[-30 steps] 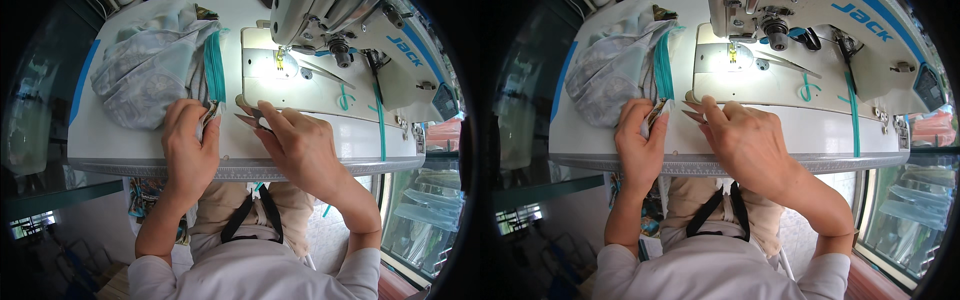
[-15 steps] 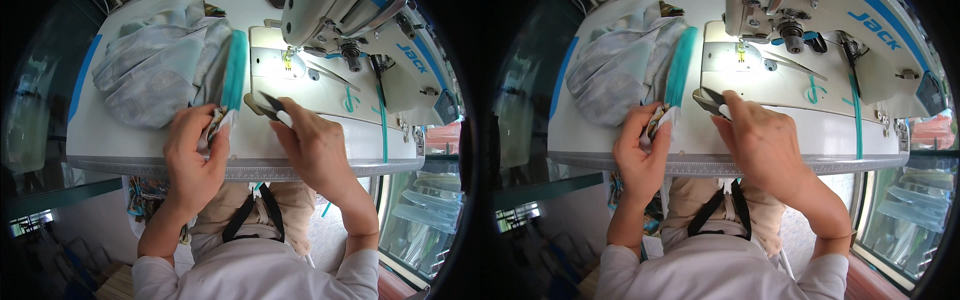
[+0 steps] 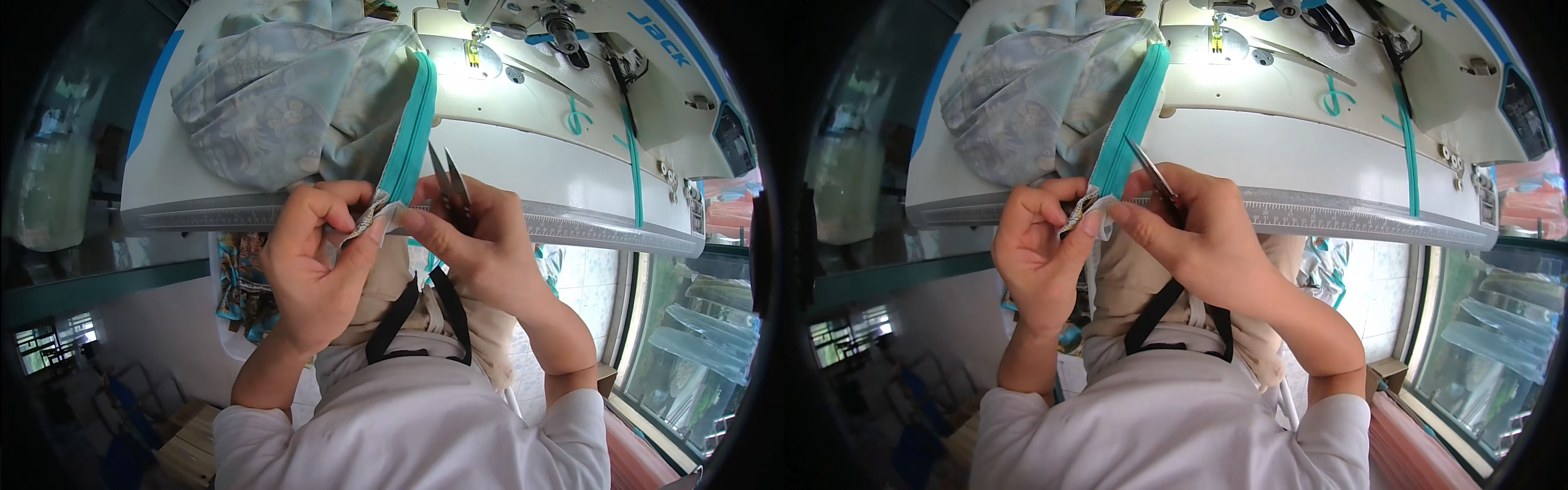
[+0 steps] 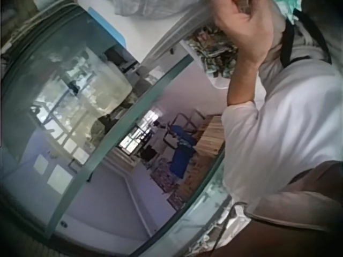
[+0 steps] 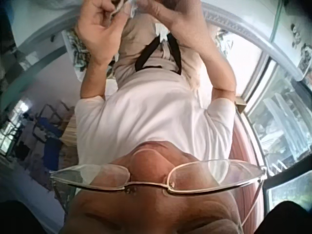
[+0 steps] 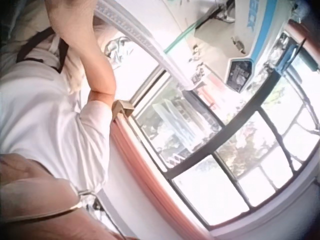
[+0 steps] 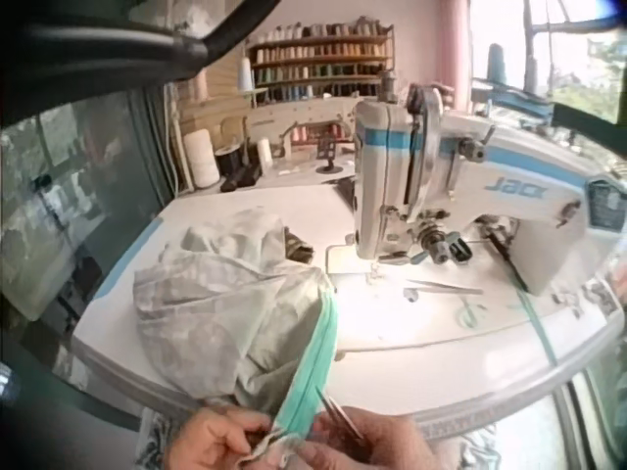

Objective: The person sews a teal zipper onto a patterned fabric item using a sewing machine. They guide the fabric under the needle, trim excess threads with scissors, and inspect the stitching. The person then picks up another fabric piece from the floor and continues sewing.

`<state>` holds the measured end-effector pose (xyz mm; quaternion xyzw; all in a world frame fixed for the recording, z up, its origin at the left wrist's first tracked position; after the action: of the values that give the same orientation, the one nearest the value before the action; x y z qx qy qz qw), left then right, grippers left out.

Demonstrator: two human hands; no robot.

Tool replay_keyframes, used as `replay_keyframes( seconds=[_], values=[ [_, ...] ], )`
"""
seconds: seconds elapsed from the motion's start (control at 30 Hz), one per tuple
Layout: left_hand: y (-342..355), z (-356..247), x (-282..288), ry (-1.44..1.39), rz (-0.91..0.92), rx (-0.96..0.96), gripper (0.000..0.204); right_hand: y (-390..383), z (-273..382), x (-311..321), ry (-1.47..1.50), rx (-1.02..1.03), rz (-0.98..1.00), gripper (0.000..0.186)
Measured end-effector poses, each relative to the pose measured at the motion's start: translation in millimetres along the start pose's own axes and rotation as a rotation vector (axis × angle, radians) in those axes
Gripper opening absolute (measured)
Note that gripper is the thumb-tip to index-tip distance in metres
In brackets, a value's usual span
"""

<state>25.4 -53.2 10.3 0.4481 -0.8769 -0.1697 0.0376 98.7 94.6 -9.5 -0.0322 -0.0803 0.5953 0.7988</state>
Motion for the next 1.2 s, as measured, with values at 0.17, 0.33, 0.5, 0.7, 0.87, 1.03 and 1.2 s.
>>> replay_keyframes(
  seconds=[0.17,0.33,0.5,0.7,0.87,1.03,1.2],
  values=[
    [-1,-4,4,-0.264,-0.066,0.151,0.022,-1,1,-6,0.024,0.149,-0.068,0.016],
    [6,3,13,-0.261,-0.097,0.232,0.016,-25,12,12,-0.143,0.264,-0.324,0.011],
    [10,7,1,-0.414,-0.114,0.231,0.016,-52,29,-19,-0.434,0.616,-0.39,0.022],
    [22,-5,1,-0.437,-0.112,0.225,0.016,-36,30,-25,-0.324,0.664,-0.415,0.016],
    [26,-19,14,-0.32,-0.063,0.13,0.016,-34,19,1,-0.067,0.554,-0.212,0.014],
    [25,-22,10,-0.236,0.004,0.088,0.017,-24,-2,16,0.3,0.311,-0.184,0.005],
    [23,-21,2,-0.202,0.012,0.137,0.018,-25,-9,0,0.419,0.218,-0.202,0.022]
  ],
)
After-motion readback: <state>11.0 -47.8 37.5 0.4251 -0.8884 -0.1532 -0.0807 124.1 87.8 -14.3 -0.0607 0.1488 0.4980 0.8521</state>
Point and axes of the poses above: each hand's wrist, its own y-axis towards the middle knuckle, its own x-axis out of the back of the hand, z = x × y, the point moved 9 cm from there along y, towards the middle knuckle, and after that the axes turned 7 degrees about -y, right-handed, at the moved point
